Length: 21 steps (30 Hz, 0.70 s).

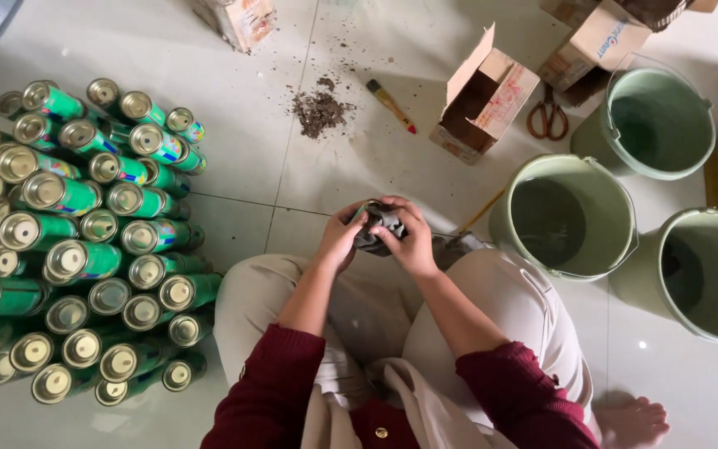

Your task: The person sits on the floor and wipes the tops and sides of green metal cans with a cloth. They handle the cans one at a time, wiping them thoroughly before placing them back into a large stack. The person also rinses the cloth in a bucket of water during the process.

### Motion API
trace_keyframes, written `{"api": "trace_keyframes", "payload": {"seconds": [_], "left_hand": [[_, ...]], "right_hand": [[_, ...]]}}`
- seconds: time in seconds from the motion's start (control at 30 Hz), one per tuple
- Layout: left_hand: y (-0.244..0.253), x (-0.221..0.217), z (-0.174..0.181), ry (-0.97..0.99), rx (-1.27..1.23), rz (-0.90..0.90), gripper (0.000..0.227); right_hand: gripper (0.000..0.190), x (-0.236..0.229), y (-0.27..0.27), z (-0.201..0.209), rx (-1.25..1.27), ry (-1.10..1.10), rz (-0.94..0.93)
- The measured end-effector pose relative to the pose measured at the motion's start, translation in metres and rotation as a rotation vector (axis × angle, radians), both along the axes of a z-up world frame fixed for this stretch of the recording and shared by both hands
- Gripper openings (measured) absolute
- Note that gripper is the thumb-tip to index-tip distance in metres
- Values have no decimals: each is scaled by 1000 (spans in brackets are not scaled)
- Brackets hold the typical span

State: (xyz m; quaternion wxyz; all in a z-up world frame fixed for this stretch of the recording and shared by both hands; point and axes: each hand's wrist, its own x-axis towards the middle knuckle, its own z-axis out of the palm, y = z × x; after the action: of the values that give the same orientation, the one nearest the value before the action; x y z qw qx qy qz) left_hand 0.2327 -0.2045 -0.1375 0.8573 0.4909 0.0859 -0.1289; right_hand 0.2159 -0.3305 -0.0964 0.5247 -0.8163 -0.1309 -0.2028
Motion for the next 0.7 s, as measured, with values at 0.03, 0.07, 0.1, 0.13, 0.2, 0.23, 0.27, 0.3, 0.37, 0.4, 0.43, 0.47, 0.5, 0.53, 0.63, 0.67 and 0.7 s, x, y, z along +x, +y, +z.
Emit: {"api": "trace_keyframes", "payload": {"seconds": [0.03, 0.07, 0.1, 0.13, 0.2, 0.23, 0.27, 0.3, 0.37, 0.4, 0.43, 0.47, 0.5, 0.53, 0.63, 0.67, 0.7], "left_hand": [[0, 2, -2, -5, -1, 6, 30], [0, 1, -5, 13, -31, 15, 26], [0, 0, -8, 30, -61, 23, 22], [0, 0, -16, 30, -59, 25, 22], [-2, 4, -33, -6, -157, -82, 22], [2, -1, -15, -7, -157, -87, 22], [5, -4, 2, -33, -144, -145, 26], [8, -7, 19, -59, -131, -203, 31], [7, 3, -5, -82, -199, -171, 37], [7, 3, -18, -84, -260, -141, 44], [5, 7, -21, -88, -259, -136, 44], [6, 9, -25, -77, -316, -85, 50], [6, 11, -30, -67, -372, -33, 57], [4, 12, -30, -61, -366, -35, 57], [3, 7, -22, -134, -367, 0, 65], [1, 7, -13, -146, -366, -11, 68], [0, 7, -3, -157, -364, -22, 70]], "right_hand": [[28, 2, -1, 1, -1, -5, 6], [31, 0, -1, 1, -49, 4, -26], [35, -1, -2, 1, -97, 13, -59], [35, -4, 2, 2, -95, 13, -58], [37, -9, 6, 4, -104, 18, -33], [37, -10, 10, 12, -105, 17, -38], [32, -10, 12, 21, -40, 11, 28], [27, -10, 15, 30, 24, 4, 94], [23, -3, 8, 31, 67, -5, 157], [20, -4, 5, 30, 119, 7, 217], [20, 1, 1, 30, 119, 4, 223], [21, 2, -2, 29, 146, -1, 240], [23, 4, -5, 27, 173, -7, 258], [23, 6, -7, 28, 180, -2, 255], [14, 5, -8, 31, 256, 66, 241], [13, 6, -9, 34, 321, 44, 181], [19, 7, -9, 38, 386, 23, 120]]}}
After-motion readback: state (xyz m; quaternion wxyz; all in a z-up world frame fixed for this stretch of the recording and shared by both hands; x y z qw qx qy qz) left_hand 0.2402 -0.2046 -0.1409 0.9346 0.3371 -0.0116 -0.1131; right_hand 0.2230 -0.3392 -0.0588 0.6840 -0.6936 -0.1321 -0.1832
